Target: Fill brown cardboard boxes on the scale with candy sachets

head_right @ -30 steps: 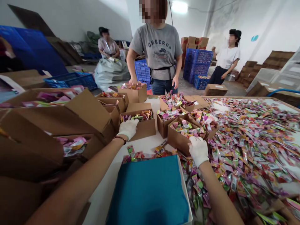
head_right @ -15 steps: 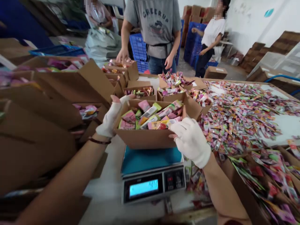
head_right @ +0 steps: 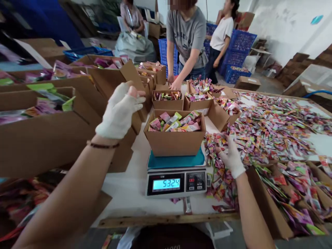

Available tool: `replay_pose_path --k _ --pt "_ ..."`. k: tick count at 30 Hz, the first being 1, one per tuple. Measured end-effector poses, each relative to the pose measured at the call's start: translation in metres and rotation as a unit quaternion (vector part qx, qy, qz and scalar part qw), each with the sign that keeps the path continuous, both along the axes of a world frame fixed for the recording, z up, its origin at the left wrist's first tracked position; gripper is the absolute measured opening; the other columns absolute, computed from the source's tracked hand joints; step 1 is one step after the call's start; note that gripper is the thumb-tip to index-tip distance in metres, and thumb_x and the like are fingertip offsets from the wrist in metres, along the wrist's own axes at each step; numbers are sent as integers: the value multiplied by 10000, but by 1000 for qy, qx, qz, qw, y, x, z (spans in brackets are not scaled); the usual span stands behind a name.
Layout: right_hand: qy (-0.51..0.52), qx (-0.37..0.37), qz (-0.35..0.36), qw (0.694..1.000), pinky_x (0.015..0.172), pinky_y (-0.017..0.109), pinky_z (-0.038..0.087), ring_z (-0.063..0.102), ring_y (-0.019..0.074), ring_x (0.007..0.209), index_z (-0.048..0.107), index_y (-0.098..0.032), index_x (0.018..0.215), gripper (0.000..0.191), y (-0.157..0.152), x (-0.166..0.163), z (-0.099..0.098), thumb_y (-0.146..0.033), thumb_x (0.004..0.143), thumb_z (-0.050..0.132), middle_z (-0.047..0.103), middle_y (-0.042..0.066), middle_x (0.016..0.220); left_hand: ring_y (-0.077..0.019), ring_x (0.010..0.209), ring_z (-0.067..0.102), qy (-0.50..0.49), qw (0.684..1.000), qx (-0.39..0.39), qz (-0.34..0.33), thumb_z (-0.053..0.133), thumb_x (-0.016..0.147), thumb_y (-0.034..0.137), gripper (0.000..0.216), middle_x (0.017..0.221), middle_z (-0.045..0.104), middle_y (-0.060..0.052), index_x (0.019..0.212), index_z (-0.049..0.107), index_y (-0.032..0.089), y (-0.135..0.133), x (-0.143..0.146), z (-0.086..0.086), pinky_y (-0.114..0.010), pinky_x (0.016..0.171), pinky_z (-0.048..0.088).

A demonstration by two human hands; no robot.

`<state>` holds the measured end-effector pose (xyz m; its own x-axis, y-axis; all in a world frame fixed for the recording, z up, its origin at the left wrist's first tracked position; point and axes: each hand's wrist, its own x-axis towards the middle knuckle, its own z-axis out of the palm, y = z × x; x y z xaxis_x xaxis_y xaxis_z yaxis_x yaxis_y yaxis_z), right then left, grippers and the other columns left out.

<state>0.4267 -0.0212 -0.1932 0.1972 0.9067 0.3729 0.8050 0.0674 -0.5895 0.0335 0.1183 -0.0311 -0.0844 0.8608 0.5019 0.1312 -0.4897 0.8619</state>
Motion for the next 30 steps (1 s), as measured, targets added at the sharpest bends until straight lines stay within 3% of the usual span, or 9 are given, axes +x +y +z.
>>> replay_pose_path --k 2,4,6,8,12,19,24,27,30 --pt "-51 -136 -101 984 1086 557 461 504 393 1363 388 -35 1556 982 -7 9 -54 -483 773 775 498 302 1445 -233 1080 698 -30 999 -19 -9 582 950 638 584 1190 703 -112 1356 563 220 -35 -2 -12 -386 950 573" --pt "-120 -223 -164 953 1032 629 445 487 449 1345 408 -41 1559 984 -18 9 -95 -464 753 783 468 324 1457 -255 1173 672 -37 998 -44 -4 605 941 629 618 1269 692 -126 1390 559 207 -63 -8 -30 -410 1026 545" --pt "-177 -234 -181 939 980 610 447 524 428 1267 489 -87 1518 797 -29 8 -116 -401 820 710 510 290 1415 -266 1206 661 -32 997 -65 1 614 935 631 625 1286 694 -135 1378 583 192 -77 -16 -47 -415 1056 529" --pt "-203 -215 -169 940 936 496 457 574 341 1131 581 -114 1437 577 -32 13 -117 -289 887 597 592 232 1300 -263 1193 667 -41 997 -73 4 631 927 630 628 1279 702 -136 1364 608 180 -82 -24 -59 -407 1068 517" --pt "-209 -219 -142 943 827 331 431 591 233 939 663 -121 1328 458 -17 35 -92 -169 917 466 669 157 1103 -242 1177 659 -32 998 -55 0 629 952 597 588 1263 713 -130 1334 647 150 -83 -32 -67 -382 1075 492" --pt "-240 -200 -153 938 720 299 388 577 216 828 733 -146 1162 383 1 51 -17 -187 853 510 694 123 947 -182 873 643 102 994 -8 43 615 975 502 481 1000 736 -78 1248 704 115 -94 -25 -47 -335 872 532" --pt "-313 -174 -146 922 738 318 414 607 233 853 717 -154 1209 409 9 55 36 -189 856 514 716 144 1007 -236 1156 651 193 978 77 28 609 954 343 258 1216 712 -89 1101 736 174 -91 -17 -30 -373 1057 492" --pt "-333 -175 -143 915 829 357 463 625 265 949 685 -155 1260 427 12 54 52 -231 857 569 700 159 1085 -231 1074 678 241 965 107 8 627 926 313 150 1083 737 -58 956 745 224 -77 -6 -20 -371 1003 509" --pt "-308 -138 -74 938 947 403 490 620 298 1102 619 -154 1367 540 14 42 49 -258 837 630 676 175 1220 -227 921 692 239 968 70 -34 664 898 315 145 866 714 -35 801 730 229 -50 15 -17 -389 951 524"
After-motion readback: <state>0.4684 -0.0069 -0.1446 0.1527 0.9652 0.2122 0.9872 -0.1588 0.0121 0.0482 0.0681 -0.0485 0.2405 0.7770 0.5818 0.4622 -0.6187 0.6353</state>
